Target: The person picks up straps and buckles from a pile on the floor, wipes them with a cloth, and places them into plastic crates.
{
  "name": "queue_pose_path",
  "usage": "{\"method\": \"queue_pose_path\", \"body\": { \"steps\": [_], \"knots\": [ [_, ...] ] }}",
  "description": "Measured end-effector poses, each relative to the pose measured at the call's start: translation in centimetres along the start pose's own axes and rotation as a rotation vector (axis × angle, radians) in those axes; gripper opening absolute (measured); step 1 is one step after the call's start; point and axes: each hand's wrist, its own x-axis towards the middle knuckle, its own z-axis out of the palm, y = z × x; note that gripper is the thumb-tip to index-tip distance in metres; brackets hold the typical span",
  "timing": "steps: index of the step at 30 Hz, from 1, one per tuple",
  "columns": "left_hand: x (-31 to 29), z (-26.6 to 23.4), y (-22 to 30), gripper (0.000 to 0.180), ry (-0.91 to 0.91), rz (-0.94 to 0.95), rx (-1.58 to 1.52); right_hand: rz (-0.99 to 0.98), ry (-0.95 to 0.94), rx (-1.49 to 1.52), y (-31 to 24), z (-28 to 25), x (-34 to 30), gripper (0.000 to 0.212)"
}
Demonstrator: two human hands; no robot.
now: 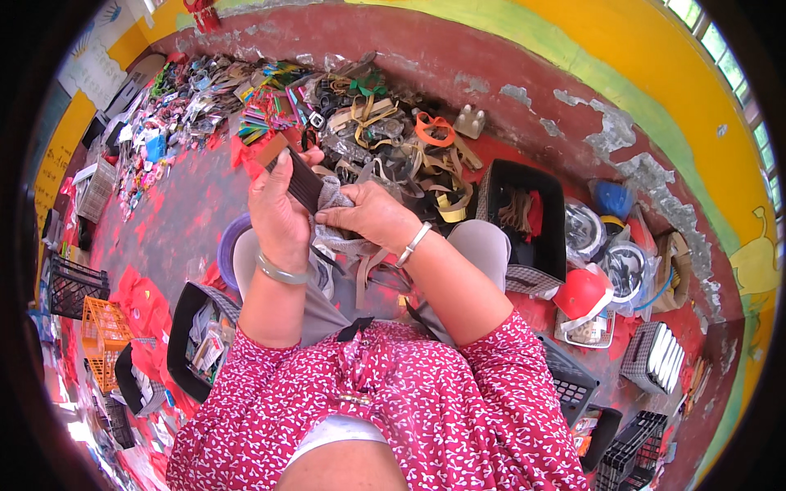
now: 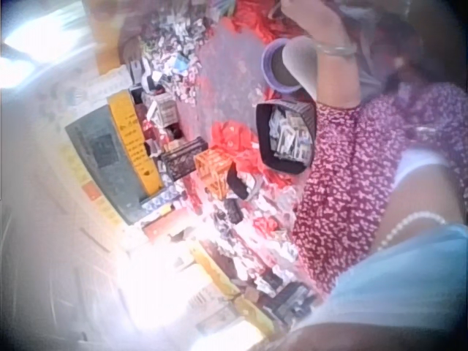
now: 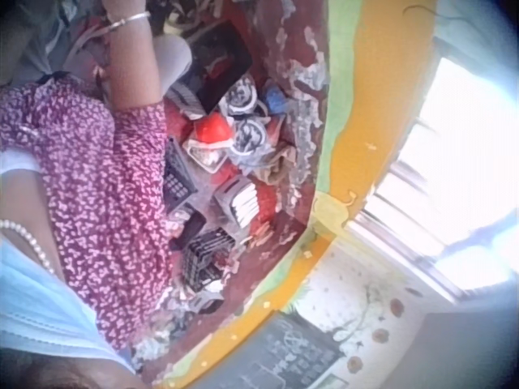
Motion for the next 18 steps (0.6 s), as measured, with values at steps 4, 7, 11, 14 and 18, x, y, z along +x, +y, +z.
{"method": "queue_pose_path", "body": {
  "steps": [4, 7, 11, 14, 18],
  "knots": [
    [0.2, 0.1, 1.7, 0.018, 0.030, 0.140, -0.006, 0.049, 0.004, -0.177, 0.4, 0.0, -2.8, 0.011],
    [0.0, 0.6, 2.9, 0.016, -0.037, 0.130, -0.054, 0.054, 0.047, -0.254, 0.4, 0.1, -5.0, 0.010],
    [1.6, 0.6, 4.3, 0.016, -0.036, 0.101, -0.064, 0.031, 0.055, -0.263, 0.0, -0.7, -5.9, 0.010],
    [3.0, 0.5, 6.1, 0.015, -0.035, 0.136, -0.067, 0.218, 0.072, -0.330, -1.8, -0.5, -7.0, 0.011],
    [5.3, 0.8, 8.3, 0.016, -0.029, 0.209, -0.025, 0.020, 0.053, -0.351, 0.3, -1.8, -7.5, 0.018]
  ]
}}
